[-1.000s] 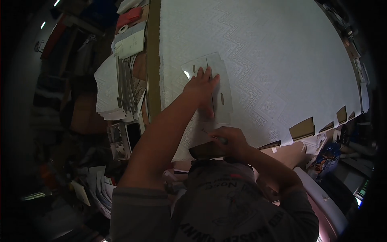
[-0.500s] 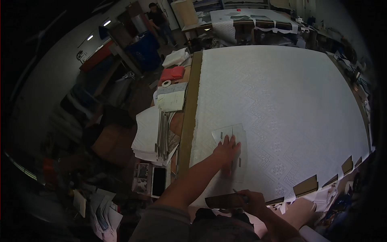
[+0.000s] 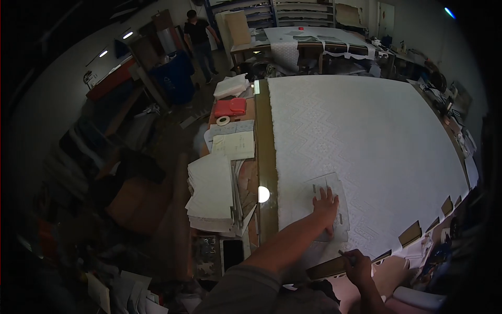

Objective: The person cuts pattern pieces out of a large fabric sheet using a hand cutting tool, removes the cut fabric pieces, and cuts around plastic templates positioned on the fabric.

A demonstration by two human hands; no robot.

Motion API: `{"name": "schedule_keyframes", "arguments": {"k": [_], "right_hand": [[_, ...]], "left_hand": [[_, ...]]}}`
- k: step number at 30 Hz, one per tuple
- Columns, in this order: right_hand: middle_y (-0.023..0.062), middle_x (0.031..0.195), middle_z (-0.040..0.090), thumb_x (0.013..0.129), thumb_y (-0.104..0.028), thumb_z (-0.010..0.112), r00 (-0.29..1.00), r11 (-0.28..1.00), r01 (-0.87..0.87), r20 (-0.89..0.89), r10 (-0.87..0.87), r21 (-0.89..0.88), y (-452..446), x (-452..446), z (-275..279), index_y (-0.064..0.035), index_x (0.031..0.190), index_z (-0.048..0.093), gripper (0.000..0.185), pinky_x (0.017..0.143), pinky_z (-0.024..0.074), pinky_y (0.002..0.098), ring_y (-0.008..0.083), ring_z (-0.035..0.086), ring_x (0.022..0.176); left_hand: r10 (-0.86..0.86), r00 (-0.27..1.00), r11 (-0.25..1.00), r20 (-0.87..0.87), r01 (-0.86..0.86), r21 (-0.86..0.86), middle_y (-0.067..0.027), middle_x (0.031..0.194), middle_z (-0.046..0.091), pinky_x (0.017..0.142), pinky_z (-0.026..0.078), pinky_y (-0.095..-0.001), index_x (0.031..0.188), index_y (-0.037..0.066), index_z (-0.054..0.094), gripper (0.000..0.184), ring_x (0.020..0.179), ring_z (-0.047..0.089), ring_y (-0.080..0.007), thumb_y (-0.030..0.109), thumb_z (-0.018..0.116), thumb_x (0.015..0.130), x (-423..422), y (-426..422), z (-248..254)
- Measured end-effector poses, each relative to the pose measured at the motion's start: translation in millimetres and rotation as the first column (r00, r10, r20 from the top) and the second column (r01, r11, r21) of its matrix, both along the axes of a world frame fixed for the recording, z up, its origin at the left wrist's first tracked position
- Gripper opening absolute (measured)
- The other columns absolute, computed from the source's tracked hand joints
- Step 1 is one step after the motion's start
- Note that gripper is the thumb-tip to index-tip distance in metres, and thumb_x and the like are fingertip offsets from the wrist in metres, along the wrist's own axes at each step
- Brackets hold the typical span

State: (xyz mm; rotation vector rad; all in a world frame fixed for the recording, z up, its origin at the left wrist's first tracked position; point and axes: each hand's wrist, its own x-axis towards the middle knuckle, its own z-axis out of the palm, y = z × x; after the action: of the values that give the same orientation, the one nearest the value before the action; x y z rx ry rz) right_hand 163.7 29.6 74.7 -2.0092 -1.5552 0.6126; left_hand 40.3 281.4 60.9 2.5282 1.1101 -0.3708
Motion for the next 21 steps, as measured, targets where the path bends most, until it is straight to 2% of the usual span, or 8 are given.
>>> {"name": "schedule_keyframes", "arguments": {"k": [1,6,9,11,14,16,18,21], "right_hand": [[0.0201,0.078,0.074,0.090,-0.017,0.077,1.000,0.996,0.012,0.012,-0.013,0.089,-1.0,-4.9,-2.1,-0.0065,0.101,0.072,0.016,0.063,0.0581,0.0468,0.0396,0.073,0.069],[0.0177,0.092,0.077,0.091,-0.018,0.078,0.998,0.998,0.057,-0.033,-0.056,0.031,0.1,-15.4,9.9,-0.0031,0.105,0.072,0.021,0.074,0.0601,0.0438,0.0383,0.076,0.085],[0.0163,0.094,0.077,0.092,-0.021,0.078,0.992,0.997,0.071,-0.102,-0.072,-0.010,-2.8,-9.4,8.2,-0.0070,0.108,0.073,0.022,0.074,0.0595,0.0442,0.0383,0.076,0.086],[0.0169,0.094,0.077,0.092,-0.017,0.080,0.982,0.994,0.107,-0.156,-0.104,0.006,-4.5,-4.5,-0.5,-0.0027,0.108,0.073,0.023,0.076,0.0590,0.0387,0.0318,0.077,0.087],[0.0145,0.091,0.077,0.092,-0.020,0.078,0.939,0.959,0.279,-0.224,-0.262,0.048,-5.3,0.3,2.2,-0.0069,0.108,0.074,0.021,0.072,0.0587,0.0413,0.0341,0.077,0.084],[0.0148,0.089,0.077,0.093,-0.018,0.077,0.915,0.938,0.344,-0.237,-0.326,0.036,1.5,6.4,1.6,-0.0052,0.108,0.073,0.020,0.072,0.0588,0.0400,0.0321,0.077,0.083],[0.0152,0.090,0.077,0.093,-0.015,0.077,0.906,0.912,0.398,-0.197,-0.374,0.102,8.4,12.5,-8.9,-0.0015,0.108,0.073,0.021,0.074,0.0572,0.0363,0.0238,0.075,0.080],[0.0155,0.087,0.076,0.093,-0.014,0.076,0.913,0.914,0.386,-0.196,-0.358,0.126,18.0,9.0,-9.4,-0.0006,0.105,0.072,0.019,0.072,0.0580,0.0374,0.0254,0.076,0.079]], "left_hand": [[-0.019,1.000,1.000,0.001,0.019,0.017,-0.0310,0.171,0.011,0.113,0.039,-0.0694,0.164,0.006,0.025,0.159,0.155,0.017,-0.0558,0.054,0.105,0.035,-0.1,-0.9,2.1],[-0.037,0.997,0.998,-0.070,0.041,0.049,-0.0292,0.171,0.013,0.116,0.041,-0.0624,0.164,0.006,0.024,0.157,0.155,0.019,-0.0540,0.062,0.101,0.040,-0.9,-1.5,9.1],[-0.074,0.990,0.994,-0.117,0.082,0.068,-0.0300,0.170,0.014,0.116,0.041,-0.0615,0.165,0.005,0.021,0.157,0.155,0.019,-0.0549,0.065,0.100,0.042,1.5,-0.7,9.3],[-0.112,0.984,0.992,-0.142,0.119,0.046,-0.0304,0.170,0.014,0.116,0.041,-0.0614,0.165,0.004,0.021,0.157,0.155,0.019,-0.0555,0.064,0.099,0.043,4.9,1.6,12.6],[-0.101,0.981,0.993,-0.164,0.109,0.036,-0.0315,0.170,0.013,0.116,0.042,-0.0601,0.165,0.004,0.020,0.158,0.155,0.018,-0.0563,0.063,0.100,0.042,6.5,2.4,10.6],[-0.092,0.981,0.993,-0.172,0.102,0.051,-0.0324,0.170,0.010,0.116,0.042,-0.0591,0.165,0.003,0.018,0.160,0.155,0.018,-0.0567,0.063,0.100,0.042,7.3,3.5,10.0],[-0.091,0.981,0.994,-0.171,0.099,0.041,-0.0313,0.171,0.010,0.116,0.041,-0.0622,0.165,0.004,0.018,0.159,0.155,0.018,-0.0563,0.063,0.100,0.042,7.9,3.5,9.4],[-0.086,0.982,0.995,-0.167,0.094,0.041,-0.0301,0.171,0.010,0.116,0.040,-0.0654,0.165,0.005,0.018,0.159,0.155,0.017,-0.0560,0.064,0.101,0.042,7.3,3.4,7.4]]}}
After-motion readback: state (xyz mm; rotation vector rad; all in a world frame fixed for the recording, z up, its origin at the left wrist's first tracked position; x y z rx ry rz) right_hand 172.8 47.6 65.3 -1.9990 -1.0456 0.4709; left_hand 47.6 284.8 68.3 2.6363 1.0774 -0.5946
